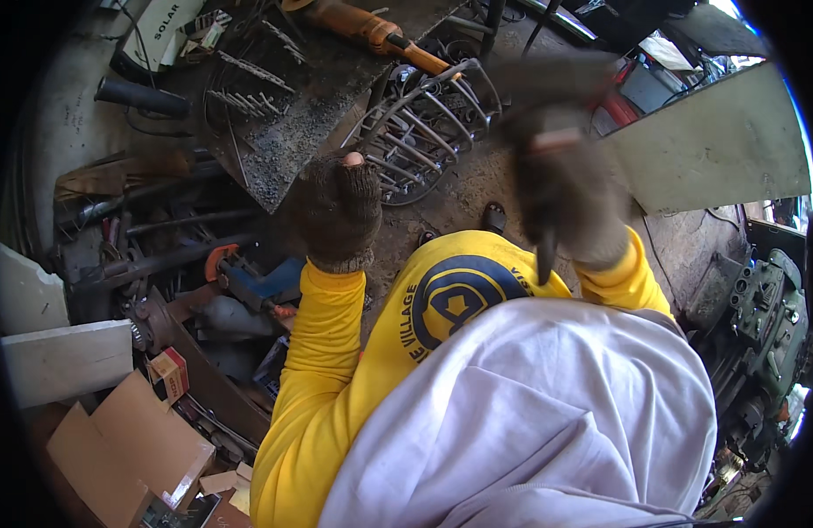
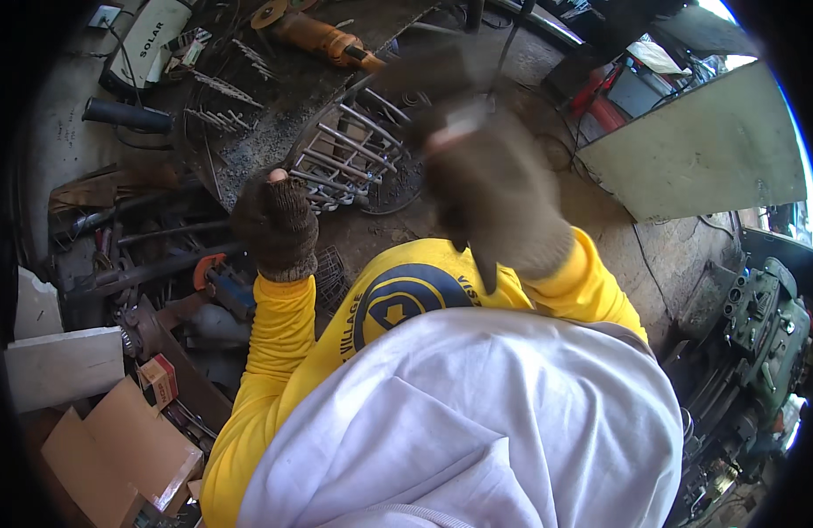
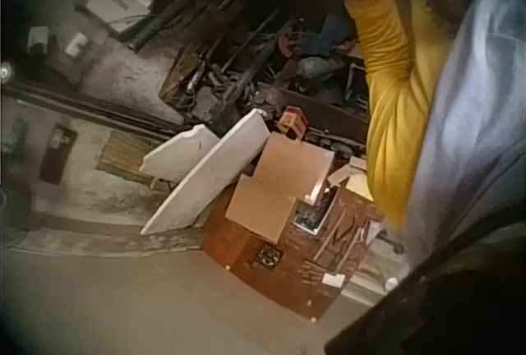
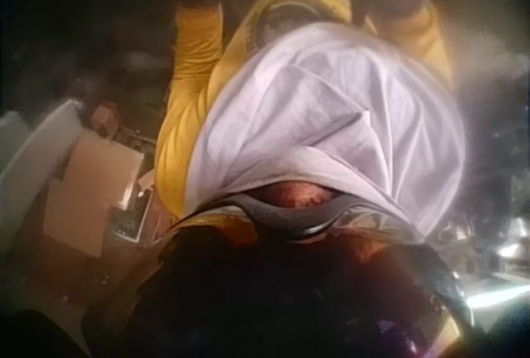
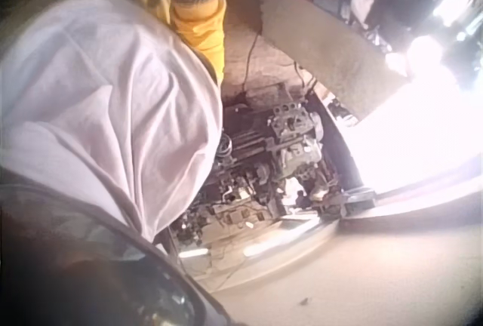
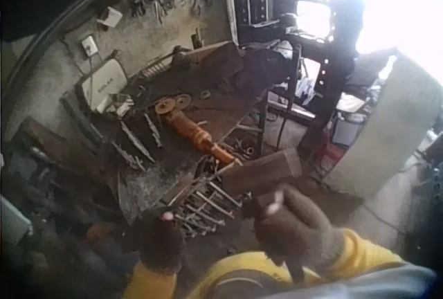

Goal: The person uses a hammer to strike and shape a circular metal frame on a cluttered workbench, turning the frame over by hand to work on different sections.

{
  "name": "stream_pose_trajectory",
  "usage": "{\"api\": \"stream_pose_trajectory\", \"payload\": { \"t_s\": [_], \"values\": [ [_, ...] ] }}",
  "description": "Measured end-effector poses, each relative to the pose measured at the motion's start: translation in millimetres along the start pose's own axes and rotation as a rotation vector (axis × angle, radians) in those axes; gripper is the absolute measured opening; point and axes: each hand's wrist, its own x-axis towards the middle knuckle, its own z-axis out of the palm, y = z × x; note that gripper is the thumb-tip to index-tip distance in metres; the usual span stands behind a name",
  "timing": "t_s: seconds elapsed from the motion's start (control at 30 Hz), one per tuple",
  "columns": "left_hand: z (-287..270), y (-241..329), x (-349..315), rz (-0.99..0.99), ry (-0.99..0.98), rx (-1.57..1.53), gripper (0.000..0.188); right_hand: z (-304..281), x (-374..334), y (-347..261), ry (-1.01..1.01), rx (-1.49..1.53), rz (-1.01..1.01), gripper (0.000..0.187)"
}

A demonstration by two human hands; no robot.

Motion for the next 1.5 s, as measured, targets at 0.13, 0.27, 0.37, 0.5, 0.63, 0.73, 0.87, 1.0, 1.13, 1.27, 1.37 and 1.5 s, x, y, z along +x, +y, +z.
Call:
{"api": "stream_pose_trajectory", "payload": {
  "t_s": [0.13, 0.27, 0.37, 0.5, 0.63, 0.73, 0.87, 1.0, 1.13, 1.27, 1.37, 1.5],
  "values": [
    [2.3, -16.2, -2.5, -0.078, 0.022, 0.015, 0.04, -0.1, -9.8, 3.2, -0.051, 0.003, 0.078, 0.034],
    [-1.9, -19.1, 2.8, -0.234, 0.081, -0.08, 0.044, -6.8, -9.8, 3.4, 0.144, 0.107, 0.067, 0.038],
    [-1.4, -26.4, -4.8, -0.243, 0.086, -0.12, 0.047, -8.3, -10.0, 18.2, 0.242, 0.131, 0.085, 0.039],
    [-12.9, -8.3, -1.3, -0.557, 0.031, -0.318, 0.05, -19.8, -9.0, 34.8, 0.222, 0.159, 0.077, 0.036],
    [-17.7, -1.6, 1.7, -0.479, -0.054, -0.182, 0.047, -25.6, -8.3, 41.0, 0.195, 0.13, 0.068, 0.035],
    [-18.1, -1.5, 1.2, -0.422, -0.071, -0.185, 0.046, -20.1, -2.7, 39.6, 0.275, -0.028, -0.048, 0.043],
    [-21.0, 13.6, 7.1, -0.176, -0.082, -0.097, 0.043, -39.6, 17.0, 43.8, 0.341, -0.078, -0.066, 0.051],
    [-13.3, 28.1, 23.3, 0.399, -0.059, -0.011, 0.042, -61.5, 34.0, 50.6, 0.306, 0.157, 0.059, 0.056],
    [-15.1, 42.8, 45.4, 0.76, -0.212, -0.148, 0.049, -67.2, 32.1, 53.6, 0.242, 0.224, 0.11, 0.046],
    [-11.7, 44.3, 53.9, 0.867, -0.108, -0.089, 0.062, -78.1, 23.8, 63.6, 0.217, 0.327, -0.035, 0.039],
    [22.4, 63.8, 40.9, 0.343, 0.153, -0.481, 0.058, -77.8, 21.5, 50.5, 0.344, 0.187, -0.226, 0.044],
    [25.0, 37.4, 25.2, -0.771, 0.009, -1.498, 0.036, -83.5, 20.5, 50.9, 0.493, -0.065, -0.428, 0.047]
  ]
}}
